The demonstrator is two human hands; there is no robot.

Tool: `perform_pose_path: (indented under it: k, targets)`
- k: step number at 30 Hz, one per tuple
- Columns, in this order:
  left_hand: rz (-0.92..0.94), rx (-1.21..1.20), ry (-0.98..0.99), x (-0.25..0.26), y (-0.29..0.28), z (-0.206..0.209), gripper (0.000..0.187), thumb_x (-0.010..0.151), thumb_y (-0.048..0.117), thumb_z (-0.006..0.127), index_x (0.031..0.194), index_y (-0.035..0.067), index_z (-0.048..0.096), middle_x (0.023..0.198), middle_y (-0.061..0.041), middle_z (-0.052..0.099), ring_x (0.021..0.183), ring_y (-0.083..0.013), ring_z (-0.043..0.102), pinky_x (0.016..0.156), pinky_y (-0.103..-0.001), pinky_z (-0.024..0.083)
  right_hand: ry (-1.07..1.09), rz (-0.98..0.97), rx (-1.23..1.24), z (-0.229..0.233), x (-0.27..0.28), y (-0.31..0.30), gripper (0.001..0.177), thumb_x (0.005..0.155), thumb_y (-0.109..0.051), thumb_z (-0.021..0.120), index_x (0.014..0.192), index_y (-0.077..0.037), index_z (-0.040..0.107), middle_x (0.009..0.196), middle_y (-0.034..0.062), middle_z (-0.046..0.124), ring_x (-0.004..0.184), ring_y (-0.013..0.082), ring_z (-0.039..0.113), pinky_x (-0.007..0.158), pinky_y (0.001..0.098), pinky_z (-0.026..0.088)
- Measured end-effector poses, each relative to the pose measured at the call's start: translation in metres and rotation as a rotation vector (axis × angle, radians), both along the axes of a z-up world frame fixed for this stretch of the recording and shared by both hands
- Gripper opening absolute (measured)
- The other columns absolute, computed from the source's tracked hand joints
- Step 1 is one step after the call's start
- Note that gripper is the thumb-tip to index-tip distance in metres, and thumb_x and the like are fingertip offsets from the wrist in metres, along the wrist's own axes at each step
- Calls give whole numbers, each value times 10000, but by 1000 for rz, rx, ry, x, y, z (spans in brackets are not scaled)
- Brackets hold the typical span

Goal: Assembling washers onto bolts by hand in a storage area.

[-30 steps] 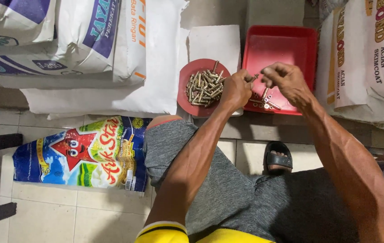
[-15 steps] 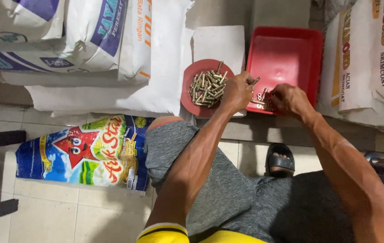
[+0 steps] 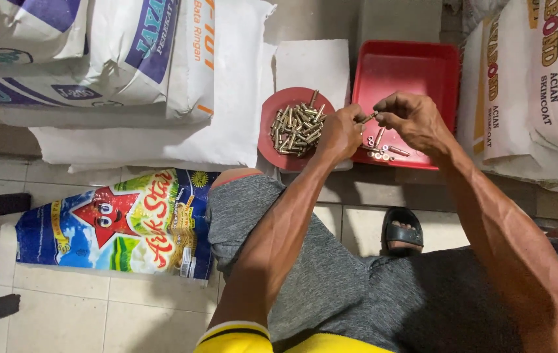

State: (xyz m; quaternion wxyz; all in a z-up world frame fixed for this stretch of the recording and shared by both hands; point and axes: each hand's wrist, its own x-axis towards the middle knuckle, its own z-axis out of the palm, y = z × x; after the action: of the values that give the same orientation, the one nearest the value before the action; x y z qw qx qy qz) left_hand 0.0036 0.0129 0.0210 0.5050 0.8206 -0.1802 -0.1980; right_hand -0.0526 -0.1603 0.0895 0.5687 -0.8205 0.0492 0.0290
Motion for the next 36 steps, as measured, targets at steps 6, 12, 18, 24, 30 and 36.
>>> perform_pose_path:
  k: [6,12,18,24,30,36]
  targets:
    - [-56,11,-115,-1,4,-19,85,885,86,678,947,105,734,823,-187,764,860,-412,754,756,-498,608,3,93,-81,-16,3,-14,104,934,-91,793,1019,-57,745,730,111,699,681,153,659,674,275,531]
    - [-93,6,-201,-1,2,-16,50,886,80,687,923,82,720,841,-209,762,849,-475,728,762,-542,593,28,175,-262,-15,2,-19,194,1059,-206,676,946,-57,728,668,158,682,635,259,653,624,366,513]
    - [-100,13,-185,2,1,-22,41,877,98,697,906,102,725,862,-176,773,872,-445,742,750,-512,596,42,227,-319,-18,2,-18,185,1074,-220,593,1030,-59,673,696,180,675,684,337,654,670,448,520]
    - [-89,4,-164,-2,3,1,74,869,89,703,930,98,744,880,-185,779,890,-454,739,785,-524,600,17,205,-239,2,0,-16,83,1018,-157,676,1006,-78,694,692,126,693,673,250,658,659,370,519]
    - [-125,44,-247,-2,-2,-13,61,902,102,659,935,102,711,843,-162,780,850,-439,748,776,-522,611,-1,211,-366,-27,2,-24,333,1128,-267,543,887,-73,669,698,165,704,700,381,690,668,459,534]
    - [-101,3,-216,-5,-2,-8,85,916,59,623,949,51,701,863,-212,775,859,-433,763,757,-505,625,137,114,-380,-29,3,-22,589,1136,-424,474,711,-80,692,655,163,694,706,386,679,761,485,523]
